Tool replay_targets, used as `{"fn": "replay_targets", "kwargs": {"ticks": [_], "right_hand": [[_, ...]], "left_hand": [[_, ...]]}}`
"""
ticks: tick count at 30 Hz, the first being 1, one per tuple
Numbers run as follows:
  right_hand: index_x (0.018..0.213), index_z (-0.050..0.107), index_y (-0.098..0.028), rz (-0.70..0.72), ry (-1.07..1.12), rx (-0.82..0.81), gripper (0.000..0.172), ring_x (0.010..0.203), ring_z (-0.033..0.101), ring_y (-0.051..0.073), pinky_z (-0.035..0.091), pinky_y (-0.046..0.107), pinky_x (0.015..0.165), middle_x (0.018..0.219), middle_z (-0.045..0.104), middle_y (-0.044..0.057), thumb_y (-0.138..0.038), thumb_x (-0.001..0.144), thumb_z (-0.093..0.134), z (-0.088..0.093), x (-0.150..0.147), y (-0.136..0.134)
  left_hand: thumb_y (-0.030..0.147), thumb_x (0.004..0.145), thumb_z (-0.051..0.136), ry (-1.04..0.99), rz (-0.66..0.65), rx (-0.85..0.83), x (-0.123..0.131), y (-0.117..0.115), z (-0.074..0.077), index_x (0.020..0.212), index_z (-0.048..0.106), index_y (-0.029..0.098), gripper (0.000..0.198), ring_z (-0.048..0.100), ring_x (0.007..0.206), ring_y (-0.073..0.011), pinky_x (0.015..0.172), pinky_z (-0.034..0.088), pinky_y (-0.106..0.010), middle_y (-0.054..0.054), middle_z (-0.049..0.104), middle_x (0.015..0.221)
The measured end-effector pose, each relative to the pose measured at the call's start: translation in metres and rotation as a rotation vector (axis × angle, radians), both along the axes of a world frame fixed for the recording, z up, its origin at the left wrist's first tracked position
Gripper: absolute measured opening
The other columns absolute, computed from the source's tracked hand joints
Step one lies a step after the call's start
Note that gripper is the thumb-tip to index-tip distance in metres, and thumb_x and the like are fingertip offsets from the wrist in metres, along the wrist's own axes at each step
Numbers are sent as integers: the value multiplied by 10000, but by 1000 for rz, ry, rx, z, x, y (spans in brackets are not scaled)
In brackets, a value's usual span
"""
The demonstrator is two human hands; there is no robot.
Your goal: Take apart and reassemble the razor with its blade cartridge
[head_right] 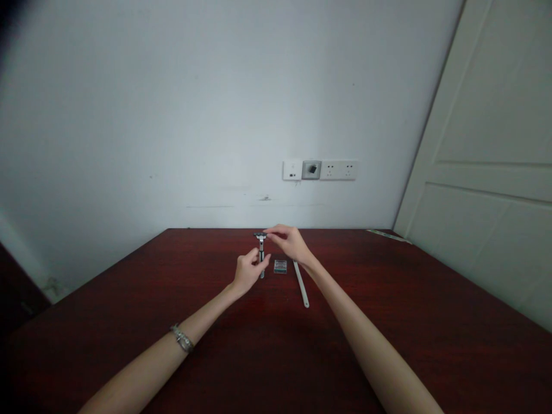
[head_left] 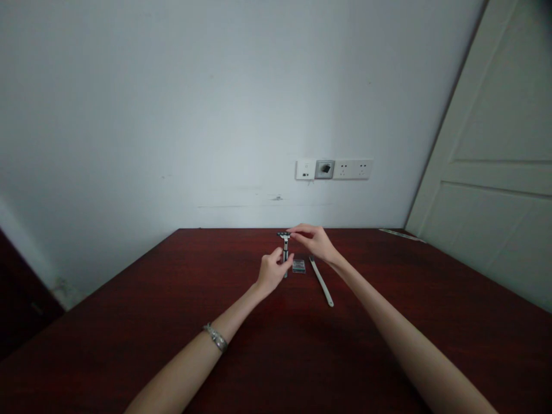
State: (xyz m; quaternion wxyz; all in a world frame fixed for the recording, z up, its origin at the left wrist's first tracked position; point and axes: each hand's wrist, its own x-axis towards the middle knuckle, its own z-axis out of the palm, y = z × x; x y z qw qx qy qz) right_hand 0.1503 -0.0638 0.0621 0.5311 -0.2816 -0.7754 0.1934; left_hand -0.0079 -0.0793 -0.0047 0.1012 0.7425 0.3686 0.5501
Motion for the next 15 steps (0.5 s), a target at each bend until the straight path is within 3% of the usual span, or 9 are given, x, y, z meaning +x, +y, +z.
{"fn": "replay_targets", "kwargs": {"ticks": [15], "right_hand": [[891, 708, -180, -1, -64, 37, 180, 838, 632, 175, 478, 316, 793, 886, 694, 68, -275, 808, 579, 4, 3, -5]], "left_hand": [[378, 801, 514, 7, -4, -18, 0, 2, 0, 554, 334, 175, 368, 272, 424, -43, 447, 232, -177, 69, 370, 450]]}}
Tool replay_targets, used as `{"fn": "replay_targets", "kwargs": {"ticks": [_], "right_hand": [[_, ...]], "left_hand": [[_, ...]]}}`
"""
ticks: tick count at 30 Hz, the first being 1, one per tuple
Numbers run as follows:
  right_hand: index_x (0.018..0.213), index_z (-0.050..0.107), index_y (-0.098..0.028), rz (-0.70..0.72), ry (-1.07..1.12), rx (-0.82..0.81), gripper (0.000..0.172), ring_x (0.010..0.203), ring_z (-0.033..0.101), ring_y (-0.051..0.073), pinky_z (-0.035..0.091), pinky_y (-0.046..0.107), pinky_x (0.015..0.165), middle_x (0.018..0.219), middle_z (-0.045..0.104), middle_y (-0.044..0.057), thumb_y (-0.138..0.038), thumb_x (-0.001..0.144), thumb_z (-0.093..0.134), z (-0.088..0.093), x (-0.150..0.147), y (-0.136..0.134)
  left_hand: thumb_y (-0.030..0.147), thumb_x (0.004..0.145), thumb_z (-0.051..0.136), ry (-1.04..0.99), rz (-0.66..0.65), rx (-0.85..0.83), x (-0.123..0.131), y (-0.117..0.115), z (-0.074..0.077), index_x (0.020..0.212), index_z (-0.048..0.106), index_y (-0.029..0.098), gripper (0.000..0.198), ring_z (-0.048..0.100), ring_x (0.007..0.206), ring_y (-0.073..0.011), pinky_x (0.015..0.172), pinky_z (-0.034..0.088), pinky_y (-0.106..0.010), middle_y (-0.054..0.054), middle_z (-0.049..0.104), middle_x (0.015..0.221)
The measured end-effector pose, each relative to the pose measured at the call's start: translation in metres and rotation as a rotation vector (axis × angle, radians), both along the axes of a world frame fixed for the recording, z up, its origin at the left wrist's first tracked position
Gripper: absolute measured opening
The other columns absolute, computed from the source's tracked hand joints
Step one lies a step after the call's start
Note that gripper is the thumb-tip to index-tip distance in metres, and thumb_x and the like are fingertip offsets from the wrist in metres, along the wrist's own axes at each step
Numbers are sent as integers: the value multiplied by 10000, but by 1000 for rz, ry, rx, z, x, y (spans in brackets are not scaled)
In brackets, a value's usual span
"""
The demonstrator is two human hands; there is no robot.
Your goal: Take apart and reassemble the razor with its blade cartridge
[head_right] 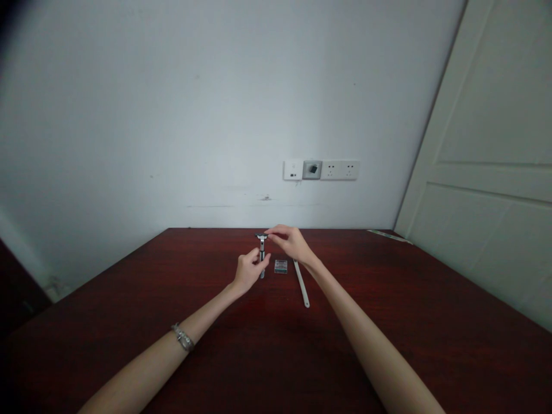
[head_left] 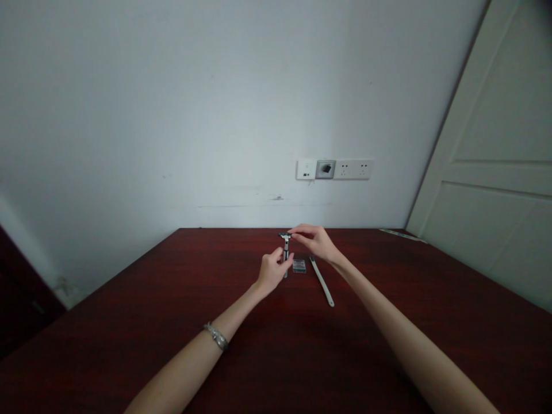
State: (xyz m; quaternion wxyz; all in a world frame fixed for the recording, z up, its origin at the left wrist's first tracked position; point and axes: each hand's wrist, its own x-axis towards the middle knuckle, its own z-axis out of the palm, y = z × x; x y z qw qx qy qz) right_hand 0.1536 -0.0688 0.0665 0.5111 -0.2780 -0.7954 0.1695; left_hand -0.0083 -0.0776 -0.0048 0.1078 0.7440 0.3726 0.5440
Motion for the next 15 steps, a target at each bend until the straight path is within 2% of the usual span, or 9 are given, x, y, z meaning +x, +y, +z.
{"fn": "replay_targets", "kwargs": {"ticks": [15], "right_hand": [[897, 710, -181, 13, -9, 21, 183, 841, 624, 174, 474, 312, 788, 881, 688, 65, -263, 819, 566, 2, 0, -3]], "left_hand": [[360, 795, 525, -44, -57, -61, 2, -3, 4, 551, 331, 175, 362, 275, 436, -48, 447, 219, -184, 69, 343, 461]]}}
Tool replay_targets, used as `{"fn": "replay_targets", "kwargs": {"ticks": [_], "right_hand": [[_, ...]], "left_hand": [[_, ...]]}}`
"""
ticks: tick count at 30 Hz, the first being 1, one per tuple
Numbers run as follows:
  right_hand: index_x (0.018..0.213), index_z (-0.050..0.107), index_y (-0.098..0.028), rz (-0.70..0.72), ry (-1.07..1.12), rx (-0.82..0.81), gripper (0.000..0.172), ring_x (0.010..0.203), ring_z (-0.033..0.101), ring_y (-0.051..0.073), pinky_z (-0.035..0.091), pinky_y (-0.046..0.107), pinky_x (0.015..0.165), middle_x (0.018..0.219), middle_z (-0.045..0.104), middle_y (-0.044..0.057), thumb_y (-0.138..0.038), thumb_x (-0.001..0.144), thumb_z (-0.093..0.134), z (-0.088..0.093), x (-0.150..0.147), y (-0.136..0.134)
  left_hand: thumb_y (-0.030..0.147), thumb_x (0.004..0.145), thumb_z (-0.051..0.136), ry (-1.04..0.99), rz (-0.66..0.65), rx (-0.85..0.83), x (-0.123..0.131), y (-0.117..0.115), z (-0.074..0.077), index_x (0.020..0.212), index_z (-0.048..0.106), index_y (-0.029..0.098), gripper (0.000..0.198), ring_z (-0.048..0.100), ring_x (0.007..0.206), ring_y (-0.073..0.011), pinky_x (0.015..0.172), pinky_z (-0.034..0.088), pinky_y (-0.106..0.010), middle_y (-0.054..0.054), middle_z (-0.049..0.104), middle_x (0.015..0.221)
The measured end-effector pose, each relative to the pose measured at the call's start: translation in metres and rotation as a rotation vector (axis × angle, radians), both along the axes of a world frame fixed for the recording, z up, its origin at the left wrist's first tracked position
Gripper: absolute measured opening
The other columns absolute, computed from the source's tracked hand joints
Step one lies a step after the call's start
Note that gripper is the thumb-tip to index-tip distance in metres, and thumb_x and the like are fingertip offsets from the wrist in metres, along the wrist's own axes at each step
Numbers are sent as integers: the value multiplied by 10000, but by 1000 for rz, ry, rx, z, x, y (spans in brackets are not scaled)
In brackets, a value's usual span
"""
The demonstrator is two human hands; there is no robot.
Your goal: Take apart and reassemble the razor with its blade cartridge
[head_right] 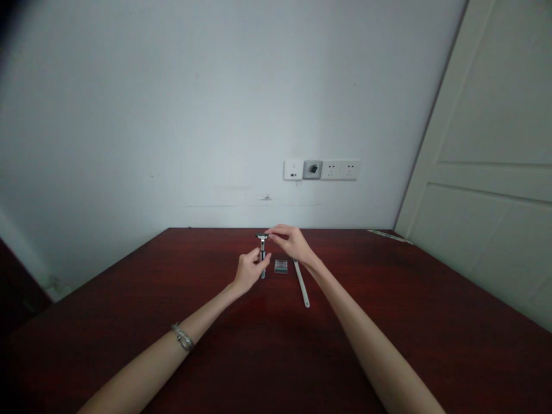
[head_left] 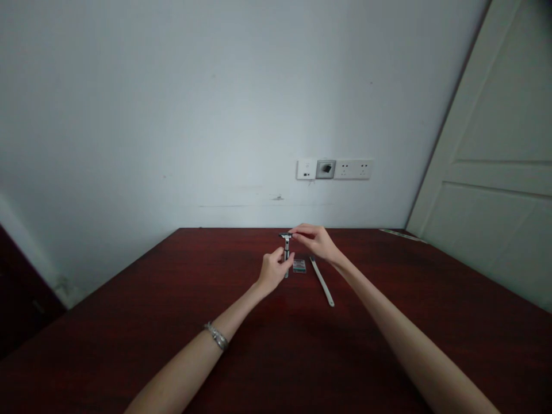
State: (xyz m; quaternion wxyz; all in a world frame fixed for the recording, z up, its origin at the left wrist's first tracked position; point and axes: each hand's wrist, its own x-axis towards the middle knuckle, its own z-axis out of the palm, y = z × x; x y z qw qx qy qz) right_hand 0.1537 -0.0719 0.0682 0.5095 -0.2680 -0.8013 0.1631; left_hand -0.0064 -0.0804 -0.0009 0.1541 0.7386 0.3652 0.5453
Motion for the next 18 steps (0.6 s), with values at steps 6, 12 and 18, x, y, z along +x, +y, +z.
{"fn": "replay_targets", "kwargs": {"ticks": [6, 12, 18], "right_hand": [[911, 707, -183, 0, -14, 3, 185, 846, 623, 171, 469, 311, 796, 893, 684, 64, -260, 823, 563, -1, 1, 2], [913, 708, -178, 12, -13, 5, 193, 845, 624, 173, 471, 315, 796, 889, 685, 66, -271, 819, 567, -1, 2, 2], [909, 711, -181, 15, -7, -5, 200, 846, 624, 177, 473, 321, 797, 893, 683, 69, -285, 821, 565, 0, 2, -1]], "left_hand": [[366, 795, 524, 4, -5, -13, -1, 1, -1, 557, 348, 174, 353, 293, 429, -49, 448, 229, -183, 67, 356, 459], [386, 796, 516, -1, -17, -19, -1, 1, 0, 557, 371, 174, 352, 324, 424, -53, 443, 245, -183, 58, 387, 460], [378, 800, 520, -8, -29, -27, -1, 0, 2, 565, 373, 173, 345, 335, 414, -52, 436, 248, -182, 59, 393, 457]]}}
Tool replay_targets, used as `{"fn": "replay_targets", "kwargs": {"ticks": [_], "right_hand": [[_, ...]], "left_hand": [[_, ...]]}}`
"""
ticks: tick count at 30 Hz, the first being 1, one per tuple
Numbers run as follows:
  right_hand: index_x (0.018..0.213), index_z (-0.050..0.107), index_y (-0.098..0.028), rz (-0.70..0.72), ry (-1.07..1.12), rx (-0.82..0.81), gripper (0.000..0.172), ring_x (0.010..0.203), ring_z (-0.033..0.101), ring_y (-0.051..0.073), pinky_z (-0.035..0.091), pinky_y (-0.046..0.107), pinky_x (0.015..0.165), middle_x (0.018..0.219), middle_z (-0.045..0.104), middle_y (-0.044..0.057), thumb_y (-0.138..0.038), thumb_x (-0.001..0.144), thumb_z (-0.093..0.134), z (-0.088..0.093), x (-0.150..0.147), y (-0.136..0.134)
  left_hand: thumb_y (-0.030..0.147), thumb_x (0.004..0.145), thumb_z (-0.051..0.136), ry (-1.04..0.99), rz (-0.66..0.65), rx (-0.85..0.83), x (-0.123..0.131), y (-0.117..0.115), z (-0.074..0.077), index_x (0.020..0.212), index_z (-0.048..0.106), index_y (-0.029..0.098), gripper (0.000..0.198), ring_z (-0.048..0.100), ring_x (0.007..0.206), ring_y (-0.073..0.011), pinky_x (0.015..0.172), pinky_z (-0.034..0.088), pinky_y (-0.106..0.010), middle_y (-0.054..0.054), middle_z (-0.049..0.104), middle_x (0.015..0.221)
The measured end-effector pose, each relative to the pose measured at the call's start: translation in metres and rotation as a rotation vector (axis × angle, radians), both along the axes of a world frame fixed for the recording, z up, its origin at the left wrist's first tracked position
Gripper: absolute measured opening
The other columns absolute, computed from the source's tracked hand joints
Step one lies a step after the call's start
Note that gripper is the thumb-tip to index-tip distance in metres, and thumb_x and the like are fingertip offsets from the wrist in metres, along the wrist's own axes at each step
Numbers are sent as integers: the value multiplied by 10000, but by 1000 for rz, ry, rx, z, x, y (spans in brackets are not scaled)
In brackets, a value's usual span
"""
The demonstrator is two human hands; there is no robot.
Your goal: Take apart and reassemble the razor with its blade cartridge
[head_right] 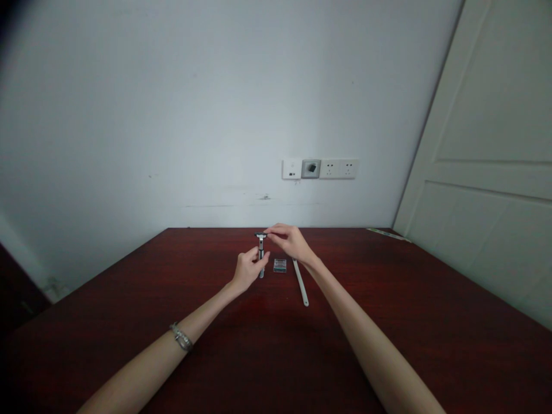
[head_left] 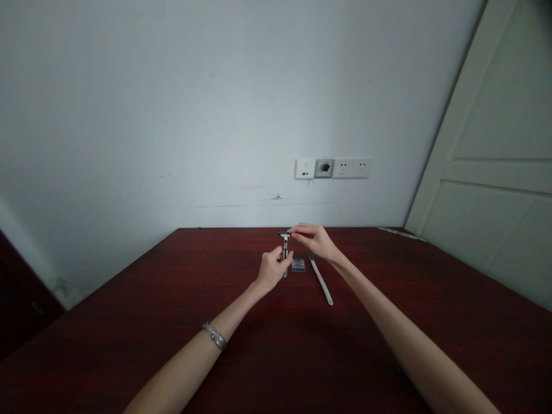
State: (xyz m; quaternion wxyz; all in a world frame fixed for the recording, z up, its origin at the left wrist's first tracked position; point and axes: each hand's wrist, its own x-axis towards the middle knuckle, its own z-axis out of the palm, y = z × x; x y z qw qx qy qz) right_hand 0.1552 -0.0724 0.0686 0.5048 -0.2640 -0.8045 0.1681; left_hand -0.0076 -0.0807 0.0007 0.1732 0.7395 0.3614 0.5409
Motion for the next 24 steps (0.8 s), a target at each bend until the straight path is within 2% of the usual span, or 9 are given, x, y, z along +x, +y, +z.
{"fn": "replay_targets", "kwargs": {"ticks": [10, 24], "right_hand": [[930, 709, -182, 16, -34, 41, 196, 842, 624, 174, 466, 320, 802, 897, 683, 71, -255, 820, 565, 1, 2, 2], [938, 710, -187, 7, -62, 43, 202, 844, 626, 174, 473, 310, 790, 909, 680, 71, -254, 824, 557, 3, 1, -2]], "left_hand": [[385, 800, 518, 19, 12, -8, -1, 6, -5, 579, 419, 167, 326, 416, 421, -65, 436, 288, -173, 45, 448, 465], [379, 802, 521, 22, -6, -26, -2, 5, -5, 593, 445, 164, 309, 436, 411, -71, 431, 308, -175, 33, 488, 461]]}}
